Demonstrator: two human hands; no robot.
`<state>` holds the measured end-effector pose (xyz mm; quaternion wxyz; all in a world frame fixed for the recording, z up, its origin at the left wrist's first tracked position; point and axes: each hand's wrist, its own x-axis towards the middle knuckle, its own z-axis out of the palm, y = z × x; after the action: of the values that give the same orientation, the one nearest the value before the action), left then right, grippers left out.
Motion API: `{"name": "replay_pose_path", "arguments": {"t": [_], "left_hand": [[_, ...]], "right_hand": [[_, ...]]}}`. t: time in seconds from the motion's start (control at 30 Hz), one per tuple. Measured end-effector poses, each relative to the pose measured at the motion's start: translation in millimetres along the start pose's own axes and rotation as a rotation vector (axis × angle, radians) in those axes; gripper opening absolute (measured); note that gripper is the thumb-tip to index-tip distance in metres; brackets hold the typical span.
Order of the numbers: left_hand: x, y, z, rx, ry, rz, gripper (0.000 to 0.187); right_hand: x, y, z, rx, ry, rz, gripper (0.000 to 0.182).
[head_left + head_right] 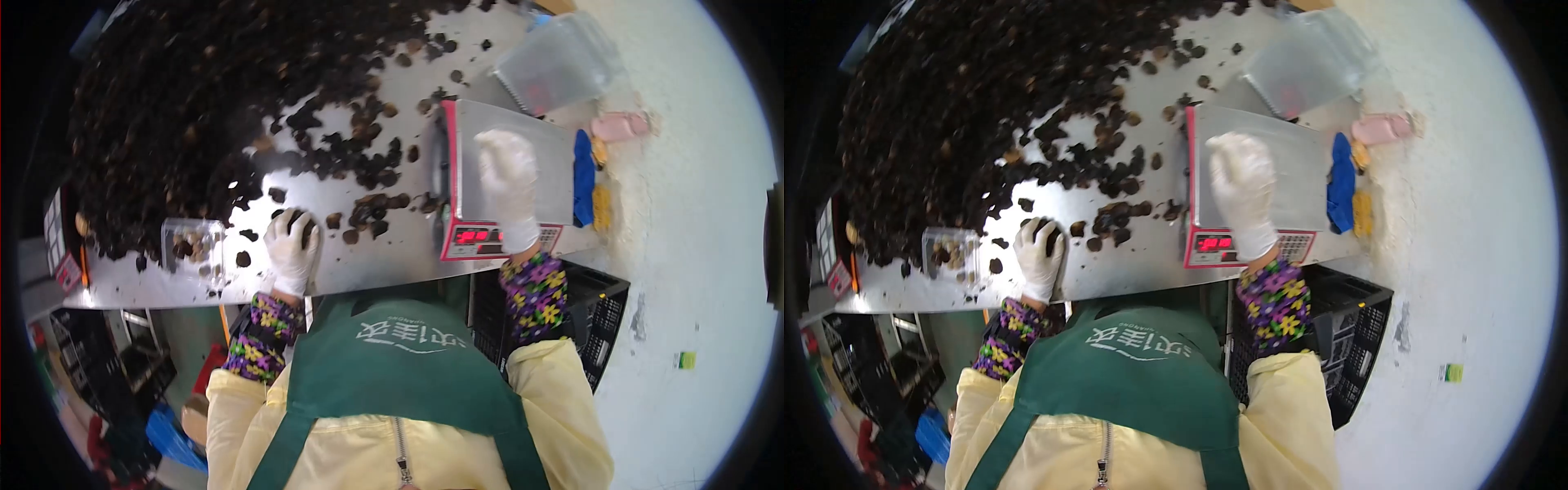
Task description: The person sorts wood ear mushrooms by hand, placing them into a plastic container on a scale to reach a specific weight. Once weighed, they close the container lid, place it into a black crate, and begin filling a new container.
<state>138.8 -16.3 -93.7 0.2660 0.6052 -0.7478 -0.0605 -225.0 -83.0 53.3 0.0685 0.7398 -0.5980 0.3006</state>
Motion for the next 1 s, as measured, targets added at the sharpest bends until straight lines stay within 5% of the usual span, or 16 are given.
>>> {"name": "replay_pose_path", "arguments": {"t": [0.17, 0.27, 0.37, 0.5, 0.63, 0.7, 0.77, 0.9, 0.97, 1.0], "left_hand": [[-0.3, -1.2, 1.4, 0.099, -0.055, 0.012, 0.040], [-2.3, -4.9, 6.0, 0.070, -0.034, -0.038, 0.033], [-1.4, -1.2, 6.8, 0.091, -0.018, -0.032, 0.032], [4.7, 9.2, -1.5, 0.052, -0.014, -0.064, 0.031], [4.2, 6.7, 0.4, 0.081, -0.021, -0.073, 0.031], [0.9, 2.5, 3.9, 0.090, -0.018, -0.086, 0.031], [-1.4, -0.8, 3.8, 0.054, -0.011, -0.099, 0.031], [-4.6, -0.3, 3.3, -0.079, 0.119, -0.220, 0.024], [3.0, 11.8, -1.6, -0.128, 0.208, -0.256, 0.023], [9.5, 22.0, -5.2, -0.179, 0.299, -0.292, 0.022]], "right_hand": [[13.1, 130.8, -73.3, -0.153, -0.036, 0.261, 0.019], [51.6, 194.3, -101.3, -0.292, 0.104, 0.086, 0.018], [107.9, 215.6, -95.6, -0.393, 0.132, 0.124, 0.021], [144.0, 277.3, -43.1, -0.544, -0.368, 0.254, 0.033], [165.5, 283.0, -54.0, -0.472, -0.491, 0.492, 0.043], [170.6, 293.3, -63.4, -0.485, -0.481, 0.560, 0.052], [157.5, 357.0, -70.1, -0.238, -0.043, 0.478, 0.054], [113.7, 159.6, -132.5, -0.171, 0.242, 0.383, 0.034], [60.9, 118.8, -126.0, -0.077, 0.279, 0.266, 0.021], [28.5, 104.7, -116.3, -0.288, 0.270, 0.075, 0.016]]}}
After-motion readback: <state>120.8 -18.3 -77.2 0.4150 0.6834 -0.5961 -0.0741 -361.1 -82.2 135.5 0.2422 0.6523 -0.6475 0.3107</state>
